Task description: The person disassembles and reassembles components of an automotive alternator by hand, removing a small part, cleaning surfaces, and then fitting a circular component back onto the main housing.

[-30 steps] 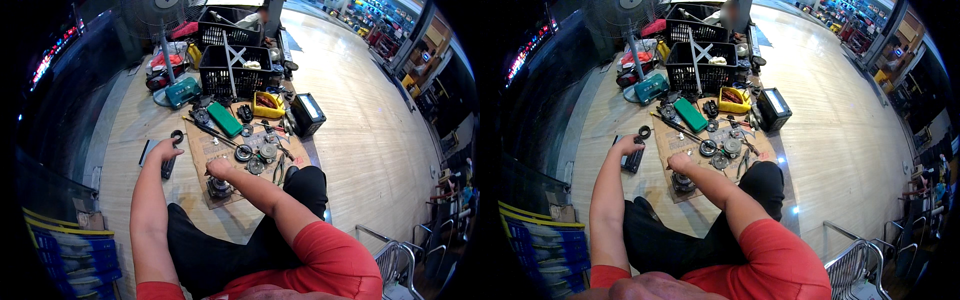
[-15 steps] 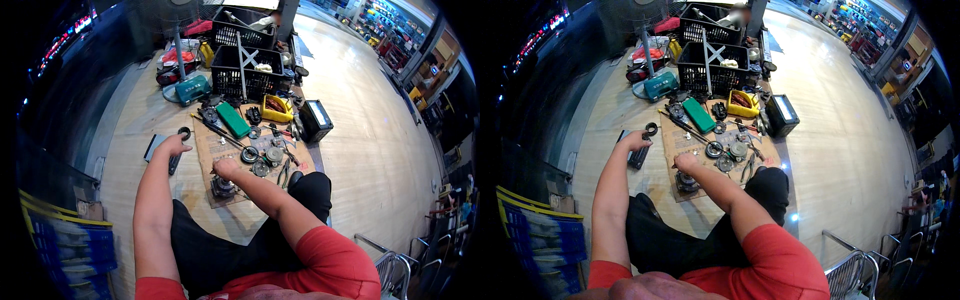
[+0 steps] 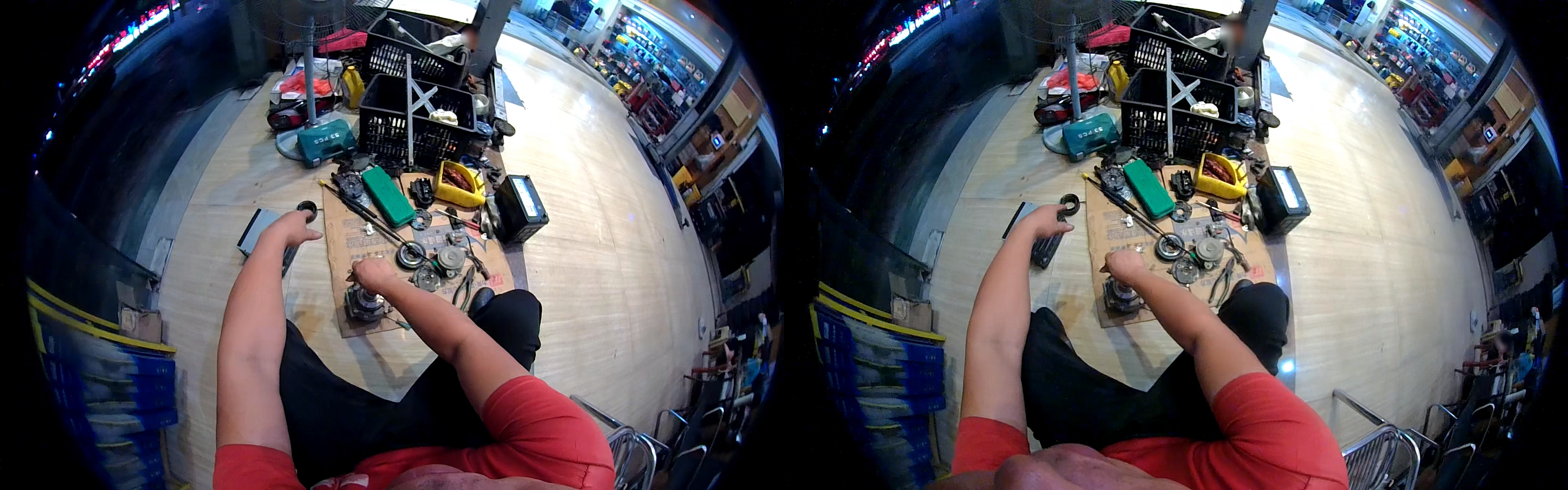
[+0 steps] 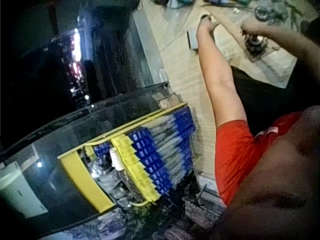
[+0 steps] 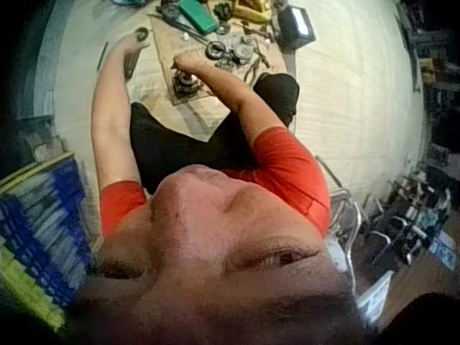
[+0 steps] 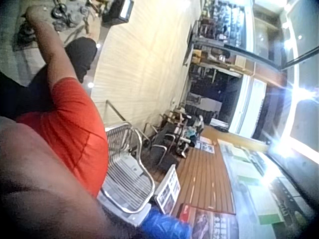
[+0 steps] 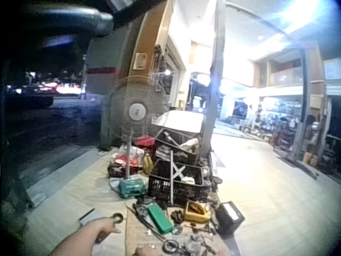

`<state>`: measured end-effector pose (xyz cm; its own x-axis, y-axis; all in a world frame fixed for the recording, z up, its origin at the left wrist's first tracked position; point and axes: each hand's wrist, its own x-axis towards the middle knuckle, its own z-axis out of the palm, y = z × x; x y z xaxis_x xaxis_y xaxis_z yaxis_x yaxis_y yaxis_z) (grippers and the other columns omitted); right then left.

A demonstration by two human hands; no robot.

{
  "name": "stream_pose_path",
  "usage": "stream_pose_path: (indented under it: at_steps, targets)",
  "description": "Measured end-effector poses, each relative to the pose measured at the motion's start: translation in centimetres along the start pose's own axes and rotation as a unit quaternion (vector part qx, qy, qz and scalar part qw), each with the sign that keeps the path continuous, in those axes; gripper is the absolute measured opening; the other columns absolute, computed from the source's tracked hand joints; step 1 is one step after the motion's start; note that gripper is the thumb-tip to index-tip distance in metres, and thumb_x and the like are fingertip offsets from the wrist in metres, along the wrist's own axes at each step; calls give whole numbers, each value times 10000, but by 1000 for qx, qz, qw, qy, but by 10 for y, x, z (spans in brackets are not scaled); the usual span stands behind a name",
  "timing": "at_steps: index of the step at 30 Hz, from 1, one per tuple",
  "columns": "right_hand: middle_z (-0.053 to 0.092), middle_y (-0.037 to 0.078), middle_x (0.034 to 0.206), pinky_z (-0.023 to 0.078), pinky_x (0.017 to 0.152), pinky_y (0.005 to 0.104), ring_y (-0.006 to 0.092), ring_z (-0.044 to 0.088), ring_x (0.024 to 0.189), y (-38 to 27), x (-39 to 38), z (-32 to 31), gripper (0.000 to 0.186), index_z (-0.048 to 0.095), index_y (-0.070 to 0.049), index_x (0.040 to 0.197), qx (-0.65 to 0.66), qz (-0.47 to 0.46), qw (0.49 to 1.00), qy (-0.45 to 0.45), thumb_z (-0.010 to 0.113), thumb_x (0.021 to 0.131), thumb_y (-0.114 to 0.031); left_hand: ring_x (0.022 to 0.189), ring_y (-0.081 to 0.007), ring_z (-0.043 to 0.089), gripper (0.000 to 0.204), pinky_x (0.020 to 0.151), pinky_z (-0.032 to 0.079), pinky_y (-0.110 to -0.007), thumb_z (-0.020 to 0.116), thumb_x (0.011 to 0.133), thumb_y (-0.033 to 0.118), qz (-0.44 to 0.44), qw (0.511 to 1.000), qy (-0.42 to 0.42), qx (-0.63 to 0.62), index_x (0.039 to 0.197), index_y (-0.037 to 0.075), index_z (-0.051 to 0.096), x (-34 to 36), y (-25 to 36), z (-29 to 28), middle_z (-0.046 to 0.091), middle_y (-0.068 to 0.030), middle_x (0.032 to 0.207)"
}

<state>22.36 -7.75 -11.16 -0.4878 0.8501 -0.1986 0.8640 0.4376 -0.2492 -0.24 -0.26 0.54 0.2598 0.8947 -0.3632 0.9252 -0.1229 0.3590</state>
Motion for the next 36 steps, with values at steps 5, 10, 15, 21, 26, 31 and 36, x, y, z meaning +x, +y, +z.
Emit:
stream_pose_path:
  at_steps: [5, 10, 15, 21, 26, 31, 36]
  targets:
    - [692, 164, 882, 529, 700, 433, 321, 674, 849, 9, 4, 10, 384, 673, -60, 855, 1, -9, 1000, 26, 629, 844, -441, 1231, -335, 512, 758, 1026, 414, -379, 743, 777, 389, -1, 1000, 6, 7, 1371, 19, 454, 6, 0, 2, 524, -212, 1336]
    - [686, 168, 853, 544, 696, 445, 338, 675, 837, 11, 6, 12, 340, 674, -43, 873, -24, -33, 999, 4, 607, 863, -376, 1231, -327, 514, 753, 1026, 417, -377, 746, 773, 395, -3, 1000, 8, 5, 1367, 27, 464, 7, -1, 1, 522, -205, 1340]
    - [685, 166, 948, 554, 729, 429, 326, 674, 881, 3, 6, 6, 166, 684, -53, 890, -80, -51, 994, -57, 624, 815, -188, 1222, -331, 520, 740, 1016, 425, -384, 753, 765, 398, -15, 1000, 15, 8, 1349, 31, 486, -1, -3, -4, 532, -201, 1330]
    - [687, 154, 1018, 543, 742, 464, 321, 669, 936, 14, 11, 11, 222, 704, -63, 934, -77, -24, 991, -109, 541, 843, -182, 944, -327, 645, 579, 834, 497, -413, 725, 779, 386, 31, 998, 29, 40, 1235, 58, 582, 12, -21, 6, 670, -205, 1066]
    - [683, 181, 958, 534, 745, 458, 344, 665, 887, 32, 10, -46, 347, 700, -61, 907, -97, -59, 990, -86, 640, 847, -397, 1046, -353, 621, 568, 913, 482, -395, 738, 781, 375, 92, 992, 82, 1, 1193, 8, 604, 7, -41, 10, 645, -219, 1136]
    - [682, 194, 957, 528, 748, 465, 372, 659, 893, 56, -26, -98, 376, 688, -20, 912, -185, -82, 964, -174, 659, 839, -388, 1135, -334, 585, 692, 968, 447, -376, 721, 797, 394, 31, 997, 70, 2, 1317, -7, 502, 8, -38, 6, 594, -235, 1232]
    - [678, 211, 955, 522, 775, 463, 379, 657, 904, 102, -58, -64, 389, 684, -11, 923, -133, -20, 977, -164, 645, 858, -392, 1079, -325, 611, 641, 932, 466, -382, 715, 807, 377, 67, 994, 79, 30, 1302, 17, 525, 23, -20, 8, 628, -215, 1179]
